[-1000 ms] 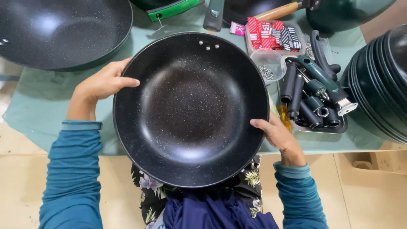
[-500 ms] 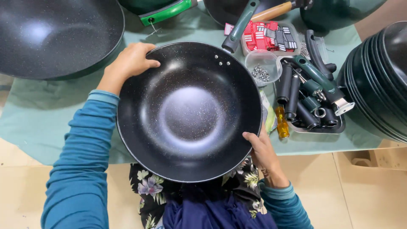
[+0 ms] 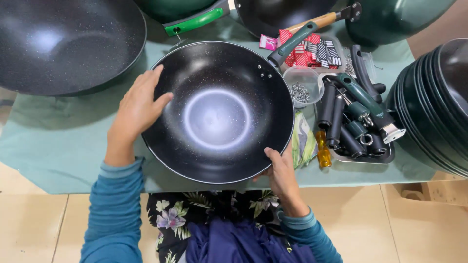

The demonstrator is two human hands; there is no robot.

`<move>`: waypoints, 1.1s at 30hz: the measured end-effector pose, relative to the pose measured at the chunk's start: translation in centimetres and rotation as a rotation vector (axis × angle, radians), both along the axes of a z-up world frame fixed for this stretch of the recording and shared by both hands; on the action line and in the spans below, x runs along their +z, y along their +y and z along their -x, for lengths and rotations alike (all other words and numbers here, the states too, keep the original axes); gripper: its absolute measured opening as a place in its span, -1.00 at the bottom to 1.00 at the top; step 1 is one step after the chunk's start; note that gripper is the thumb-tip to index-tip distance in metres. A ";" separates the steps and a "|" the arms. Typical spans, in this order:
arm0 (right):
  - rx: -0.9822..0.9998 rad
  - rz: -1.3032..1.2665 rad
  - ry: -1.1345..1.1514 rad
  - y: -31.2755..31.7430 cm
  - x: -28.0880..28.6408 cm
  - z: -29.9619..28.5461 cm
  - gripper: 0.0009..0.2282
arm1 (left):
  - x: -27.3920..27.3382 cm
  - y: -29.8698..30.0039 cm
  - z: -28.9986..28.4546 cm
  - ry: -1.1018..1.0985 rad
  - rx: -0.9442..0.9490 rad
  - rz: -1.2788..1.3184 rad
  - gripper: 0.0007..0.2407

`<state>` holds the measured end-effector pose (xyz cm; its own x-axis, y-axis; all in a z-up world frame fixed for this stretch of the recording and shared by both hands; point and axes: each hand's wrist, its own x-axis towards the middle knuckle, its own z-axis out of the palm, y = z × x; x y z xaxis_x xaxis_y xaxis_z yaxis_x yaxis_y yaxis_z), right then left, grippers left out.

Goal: Assembling a handle onto a wok using a screwdriver and then wiping it clean with a cloth

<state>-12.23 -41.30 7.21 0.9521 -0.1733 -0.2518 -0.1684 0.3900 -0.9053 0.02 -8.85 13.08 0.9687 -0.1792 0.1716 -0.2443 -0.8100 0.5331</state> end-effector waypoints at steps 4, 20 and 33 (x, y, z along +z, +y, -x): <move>0.014 -0.035 -0.014 2.1 -1.1 -0.4 -0.66 | -2.2 -0.6 5.5 -0.095 0.072 0.228 -0.47; 0.125 -0.193 -0.177 7.5 -2.3 0.9 -0.30 | -7.8 0.7 4.6 -0.304 0.228 0.431 -0.60; 0.132 -0.083 -0.189 1.8 -2.9 -0.6 -0.27 | -5.5 1.8 2.8 -0.250 0.181 0.395 -0.66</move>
